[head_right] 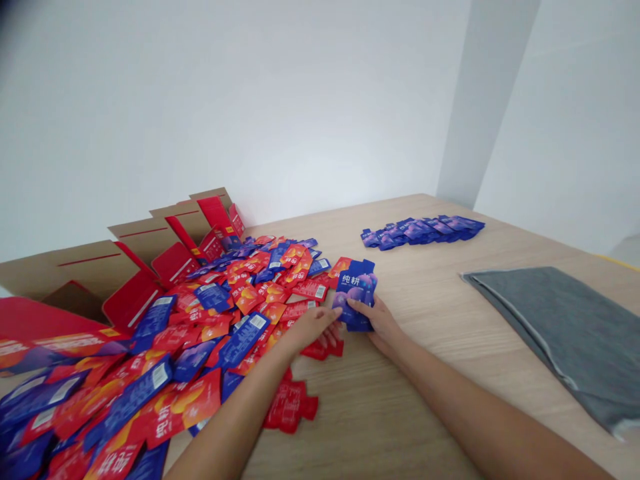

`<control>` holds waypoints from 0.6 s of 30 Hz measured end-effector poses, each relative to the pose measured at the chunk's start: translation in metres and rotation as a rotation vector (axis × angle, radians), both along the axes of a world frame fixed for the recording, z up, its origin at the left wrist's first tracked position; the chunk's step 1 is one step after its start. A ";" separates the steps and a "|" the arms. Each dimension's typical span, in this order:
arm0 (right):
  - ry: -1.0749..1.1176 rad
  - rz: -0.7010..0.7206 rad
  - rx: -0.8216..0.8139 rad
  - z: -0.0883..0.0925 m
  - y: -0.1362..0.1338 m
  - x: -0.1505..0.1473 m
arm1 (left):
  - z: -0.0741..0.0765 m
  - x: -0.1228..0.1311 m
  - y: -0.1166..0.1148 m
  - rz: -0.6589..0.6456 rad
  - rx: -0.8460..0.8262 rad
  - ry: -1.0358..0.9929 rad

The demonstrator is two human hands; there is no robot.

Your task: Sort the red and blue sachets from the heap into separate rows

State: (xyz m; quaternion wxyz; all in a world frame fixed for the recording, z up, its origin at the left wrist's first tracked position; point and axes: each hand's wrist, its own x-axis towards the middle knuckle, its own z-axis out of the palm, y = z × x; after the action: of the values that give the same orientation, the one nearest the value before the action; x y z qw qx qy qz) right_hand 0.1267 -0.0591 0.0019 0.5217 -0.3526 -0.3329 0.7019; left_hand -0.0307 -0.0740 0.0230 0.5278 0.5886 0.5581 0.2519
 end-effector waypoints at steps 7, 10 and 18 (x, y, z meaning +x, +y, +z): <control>-0.015 0.097 0.060 0.001 -0.006 -0.001 | -0.003 0.012 -0.008 0.082 0.034 -0.027; -0.010 0.132 0.058 0.001 -0.009 -0.003 | -0.002 0.010 -0.008 0.080 0.112 0.106; -0.001 -0.070 -0.049 0.004 -0.003 -0.002 | 0.061 -0.061 -0.012 0.112 0.398 1.044</control>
State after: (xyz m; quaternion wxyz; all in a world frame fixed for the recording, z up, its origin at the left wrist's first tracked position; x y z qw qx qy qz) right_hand 0.1249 -0.0621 0.0056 0.5369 -0.3772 -0.3034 0.6909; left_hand -0.0920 -0.0855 0.0841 0.0461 0.6929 0.7174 0.0555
